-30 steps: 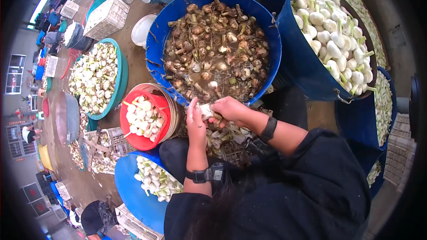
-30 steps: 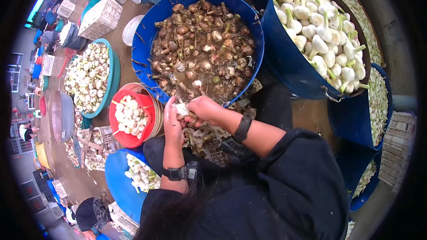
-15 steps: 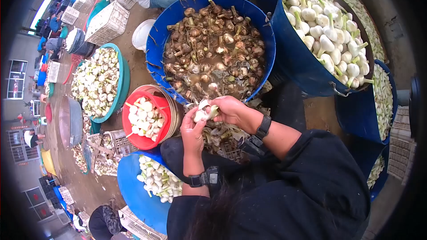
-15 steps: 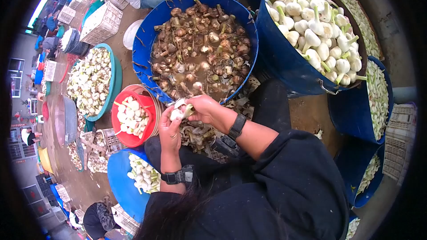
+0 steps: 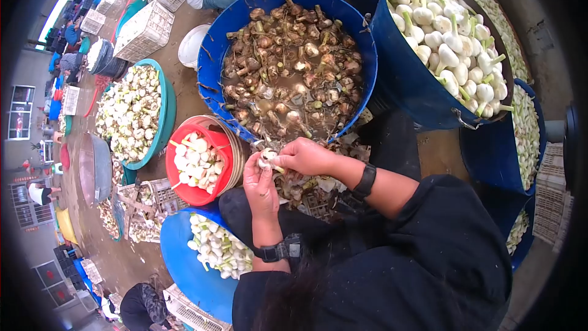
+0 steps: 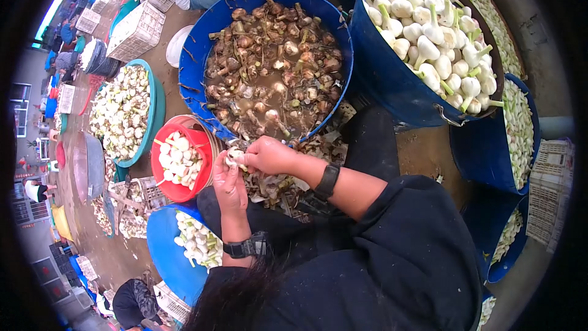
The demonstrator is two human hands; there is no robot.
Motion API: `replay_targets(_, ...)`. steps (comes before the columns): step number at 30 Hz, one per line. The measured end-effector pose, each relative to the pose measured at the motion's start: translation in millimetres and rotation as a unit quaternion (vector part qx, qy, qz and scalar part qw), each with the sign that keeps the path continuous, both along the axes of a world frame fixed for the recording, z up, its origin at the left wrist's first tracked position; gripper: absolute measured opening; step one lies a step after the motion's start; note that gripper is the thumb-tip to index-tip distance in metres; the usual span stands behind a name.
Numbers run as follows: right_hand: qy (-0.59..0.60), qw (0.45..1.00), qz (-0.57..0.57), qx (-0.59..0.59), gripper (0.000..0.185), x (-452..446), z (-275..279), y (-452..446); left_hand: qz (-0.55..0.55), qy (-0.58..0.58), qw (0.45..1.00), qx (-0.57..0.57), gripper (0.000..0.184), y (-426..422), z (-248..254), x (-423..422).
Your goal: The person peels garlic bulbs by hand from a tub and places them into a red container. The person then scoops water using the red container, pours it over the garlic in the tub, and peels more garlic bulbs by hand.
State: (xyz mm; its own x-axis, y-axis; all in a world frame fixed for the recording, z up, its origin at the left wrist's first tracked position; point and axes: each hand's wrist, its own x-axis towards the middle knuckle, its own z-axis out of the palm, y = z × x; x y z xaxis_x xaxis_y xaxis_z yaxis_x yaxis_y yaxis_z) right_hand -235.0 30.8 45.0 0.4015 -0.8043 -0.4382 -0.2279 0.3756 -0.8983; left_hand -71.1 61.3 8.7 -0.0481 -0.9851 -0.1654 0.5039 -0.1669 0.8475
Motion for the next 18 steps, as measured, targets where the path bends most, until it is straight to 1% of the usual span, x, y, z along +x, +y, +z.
replay_targets(3,0.031,0.995,-0.041,-0.086,0.025,7,-7,4,0.001,-0.003,1.0,-0.005,0.042,0,3,1)
replay_targets(4,0.03,0.995,-0.041,-0.084,0.025,7,-9,5,-0.02,0.004,1.0,0.018,0.041,0,9,2)
replay_targets(6,-0.04,0.996,-0.034,-0.071,0.025,5,-12,4,-0.041,0.012,0.998,0.043,0.039,1,11,4)
replay_targets(8,-0.055,0.995,-0.021,-0.078,0.024,1,-12,2,-0.093,0.018,0.993,0.064,0.036,5,9,7)
replay_targets(9,-0.071,0.994,-0.009,-0.086,0.024,-1,-11,2,-0.093,0.018,0.993,0.064,0.036,7,4,7)
replay_targets(10,-0.071,0.994,-0.009,-0.085,0.024,-2,-13,3,-0.065,0.132,0.985,0.089,0.033,9,-4,6)
replay_targets(11,-0.088,0.995,-0.002,-0.047,0.024,-5,-15,5,-0.037,0.244,0.963,0.112,0.031,10,-11,7)
replay_targets(12,-0.104,0.994,0.005,-0.008,0.024,-7,-18,6,-0.037,0.244,0.963,0.112,0.031,11,-15,8)
replay_targets(13,-0.104,0.994,0.006,-0.008,0.024,-8,-22,10,-0.015,0.252,0.962,0.099,0.03,12,-20,10)
replay_targets(14,-0.106,0.994,-0.017,-0.012,0.025,-8,-27,15,0.007,0.262,0.961,0.086,0.029,12,-25,12)
replay_targets(15,-0.105,0.994,-0.04,-0.013,0.025,-9,-31,19,-0.012,0.259,0.959,0.115,0.03,11,-18,14)
replay_targets(16,-0.104,0.994,-0.038,-0.009,0.025,-12,-32,21,-0.056,0.218,0.971,0.078,0.039,8,9,2)
replay_targets(17,-0.09,0.995,-0.033,-0.04,0.024,-14,-31,22,-0.082,0.031,0.996,0.008,0.044,9,5,6)
replay_targets(18,-0.077,0.994,-0.029,-0.072,0.023,-16,-29,20,-0.105,-0.159,0.98,-0.062,0.048,7,6,9)
